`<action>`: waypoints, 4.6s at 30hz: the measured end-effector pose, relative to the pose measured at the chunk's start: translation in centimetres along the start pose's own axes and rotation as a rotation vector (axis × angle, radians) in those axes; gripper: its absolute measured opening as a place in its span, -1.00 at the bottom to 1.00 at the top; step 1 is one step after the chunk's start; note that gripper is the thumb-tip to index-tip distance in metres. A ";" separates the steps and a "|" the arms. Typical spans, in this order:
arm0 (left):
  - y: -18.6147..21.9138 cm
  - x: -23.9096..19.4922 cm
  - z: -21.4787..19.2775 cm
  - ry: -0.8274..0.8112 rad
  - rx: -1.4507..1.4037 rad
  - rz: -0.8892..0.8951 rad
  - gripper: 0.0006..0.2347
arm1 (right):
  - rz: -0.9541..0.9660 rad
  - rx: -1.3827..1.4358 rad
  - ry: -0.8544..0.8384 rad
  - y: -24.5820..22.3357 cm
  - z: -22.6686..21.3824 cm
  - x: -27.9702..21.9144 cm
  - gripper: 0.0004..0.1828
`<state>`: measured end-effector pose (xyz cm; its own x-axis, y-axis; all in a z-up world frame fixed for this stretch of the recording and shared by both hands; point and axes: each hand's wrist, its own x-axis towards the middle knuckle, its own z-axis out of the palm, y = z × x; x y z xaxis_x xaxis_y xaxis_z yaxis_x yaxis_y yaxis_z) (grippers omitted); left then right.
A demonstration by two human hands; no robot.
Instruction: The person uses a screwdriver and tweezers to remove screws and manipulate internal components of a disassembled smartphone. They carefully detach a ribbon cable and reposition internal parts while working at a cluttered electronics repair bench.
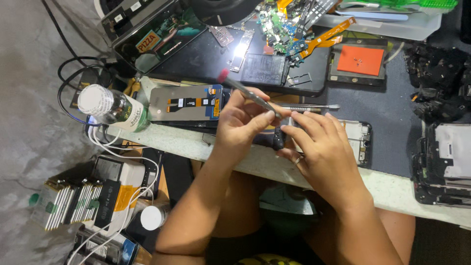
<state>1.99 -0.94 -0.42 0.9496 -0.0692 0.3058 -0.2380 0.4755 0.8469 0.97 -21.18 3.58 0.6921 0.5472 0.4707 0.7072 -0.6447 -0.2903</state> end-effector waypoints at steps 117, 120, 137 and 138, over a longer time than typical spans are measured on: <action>-2.3 -1.0 0.6 0.102 0.561 0.562 -0.33 | 0.272 -0.327 0.224 15.0 -0.9 9.9 -0.87; -2.8 -1.1 0.2 0.050 0.625 0.630 -0.35 | 0.256 -0.352 0.235 15.8 0.1 10.2 -0.88; -2.9 -1.2 0.0 0.008 0.587 0.665 -0.35 | 0.255 -0.567 0.277 14.5 0.5 10.4 -0.88; -2.9 -1.1 -0.1 0.001 0.573 0.661 -0.35 | 0.248 -0.501 0.300 14.0 -0.5 10.1 -0.89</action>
<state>1.62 -2.19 -3.27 0.5808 0.0658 0.8114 -0.8057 -0.0960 0.5845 17.78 -25.02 4.67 0.7045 0.2230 0.6738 0.3273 -0.9445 -0.0296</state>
